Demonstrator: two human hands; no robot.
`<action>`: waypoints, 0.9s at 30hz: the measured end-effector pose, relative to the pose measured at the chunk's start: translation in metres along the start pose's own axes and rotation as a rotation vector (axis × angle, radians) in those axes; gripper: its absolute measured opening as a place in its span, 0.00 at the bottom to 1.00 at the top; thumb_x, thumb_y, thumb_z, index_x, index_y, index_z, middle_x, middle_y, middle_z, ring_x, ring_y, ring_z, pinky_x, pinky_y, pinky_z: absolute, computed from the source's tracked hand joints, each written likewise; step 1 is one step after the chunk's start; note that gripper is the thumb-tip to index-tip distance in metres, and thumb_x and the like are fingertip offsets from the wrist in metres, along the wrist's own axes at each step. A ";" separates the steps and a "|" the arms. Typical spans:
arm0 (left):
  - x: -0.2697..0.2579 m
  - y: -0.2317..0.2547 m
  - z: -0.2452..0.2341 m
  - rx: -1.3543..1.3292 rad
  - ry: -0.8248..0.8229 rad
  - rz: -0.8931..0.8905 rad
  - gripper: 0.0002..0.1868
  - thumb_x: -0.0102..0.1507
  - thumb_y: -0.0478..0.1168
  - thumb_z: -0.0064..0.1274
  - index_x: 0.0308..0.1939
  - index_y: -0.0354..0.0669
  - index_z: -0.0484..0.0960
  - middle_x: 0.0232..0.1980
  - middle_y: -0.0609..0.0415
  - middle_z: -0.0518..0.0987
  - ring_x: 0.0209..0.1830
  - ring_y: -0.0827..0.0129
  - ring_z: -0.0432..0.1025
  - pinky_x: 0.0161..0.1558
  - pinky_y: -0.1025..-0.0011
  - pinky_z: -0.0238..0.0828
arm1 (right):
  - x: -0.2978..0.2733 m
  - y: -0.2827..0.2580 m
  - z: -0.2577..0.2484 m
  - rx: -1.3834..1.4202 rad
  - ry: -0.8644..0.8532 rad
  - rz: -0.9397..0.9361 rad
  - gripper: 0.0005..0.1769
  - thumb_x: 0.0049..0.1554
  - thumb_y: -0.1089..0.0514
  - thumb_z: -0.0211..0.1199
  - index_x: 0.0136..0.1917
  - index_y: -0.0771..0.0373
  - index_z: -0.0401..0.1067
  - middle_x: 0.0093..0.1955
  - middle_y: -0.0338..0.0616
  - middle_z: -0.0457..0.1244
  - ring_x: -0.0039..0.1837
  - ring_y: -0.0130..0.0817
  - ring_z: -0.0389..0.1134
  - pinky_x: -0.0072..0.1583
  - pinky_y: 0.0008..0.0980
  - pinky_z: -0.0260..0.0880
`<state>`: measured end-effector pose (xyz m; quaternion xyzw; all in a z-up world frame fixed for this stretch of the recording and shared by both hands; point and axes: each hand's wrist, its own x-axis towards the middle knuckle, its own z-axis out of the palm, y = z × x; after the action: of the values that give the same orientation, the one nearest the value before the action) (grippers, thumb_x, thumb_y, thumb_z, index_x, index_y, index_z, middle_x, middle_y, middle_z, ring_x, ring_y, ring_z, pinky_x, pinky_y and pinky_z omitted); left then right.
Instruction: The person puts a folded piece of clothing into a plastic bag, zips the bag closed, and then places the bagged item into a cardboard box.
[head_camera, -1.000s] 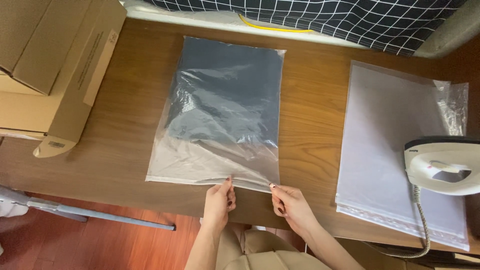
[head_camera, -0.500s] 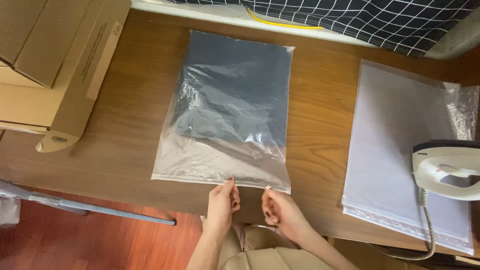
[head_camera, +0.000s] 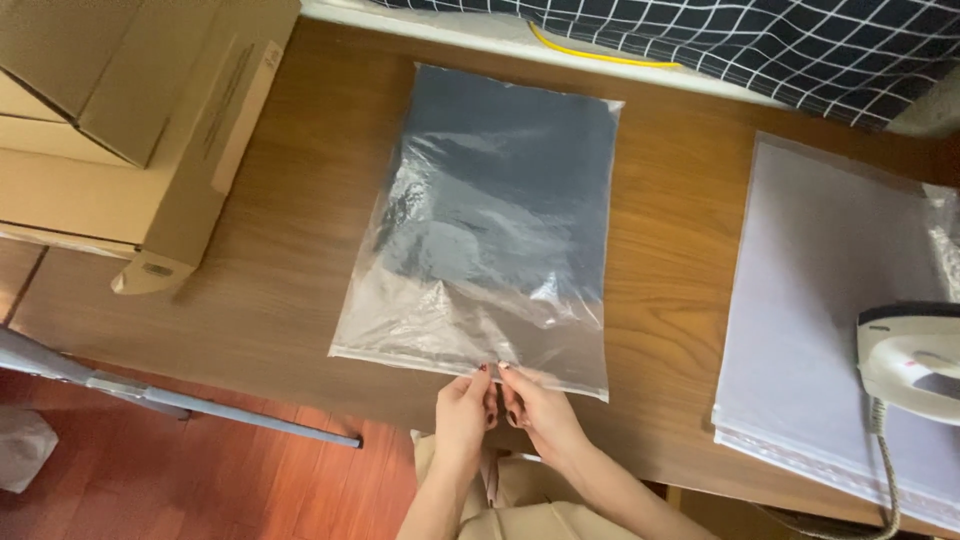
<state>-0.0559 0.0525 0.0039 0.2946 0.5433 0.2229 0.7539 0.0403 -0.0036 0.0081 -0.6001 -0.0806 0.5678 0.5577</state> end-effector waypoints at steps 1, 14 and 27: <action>0.002 0.002 -0.002 -0.009 0.028 -0.006 0.21 0.64 0.44 0.49 0.18 0.40 0.66 0.16 0.54 0.62 0.15 0.70 0.54 0.21 0.73 0.48 | 0.000 -0.001 0.000 -0.016 0.021 -0.016 0.24 0.60 0.54 0.53 0.24 0.61 0.57 0.21 0.40 0.51 0.24 0.26 0.45 0.31 0.26 0.40; 0.024 0.032 -0.051 -0.022 0.179 0.014 0.20 0.62 0.45 0.50 0.19 0.42 0.66 0.17 0.57 0.61 0.17 0.74 0.53 0.22 0.76 0.48 | -0.003 -0.004 -0.002 -0.062 0.015 -0.031 0.26 0.58 0.55 0.53 0.21 0.63 0.55 0.19 0.42 0.47 0.23 0.27 0.41 0.32 0.27 0.44; 0.042 0.070 -0.109 -0.184 0.363 0.060 0.19 0.63 0.42 0.51 0.19 0.44 0.65 0.18 0.60 0.62 0.16 0.79 0.53 0.20 0.81 0.44 | -0.016 -0.022 0.009 -0.125 0.021 0.014 0.27 0.59 0.55 0.53 0.22 0.63 0.53 0.19 0.43 0.46 0.25 0.29 0.41 0.33 0.27 0.43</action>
<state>-0.1480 0.1534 -0.0027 0.1954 0.6385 0.3434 0.6605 0.0397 -0.0019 0.0367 -0.6402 -0.1059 0.5594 0.5158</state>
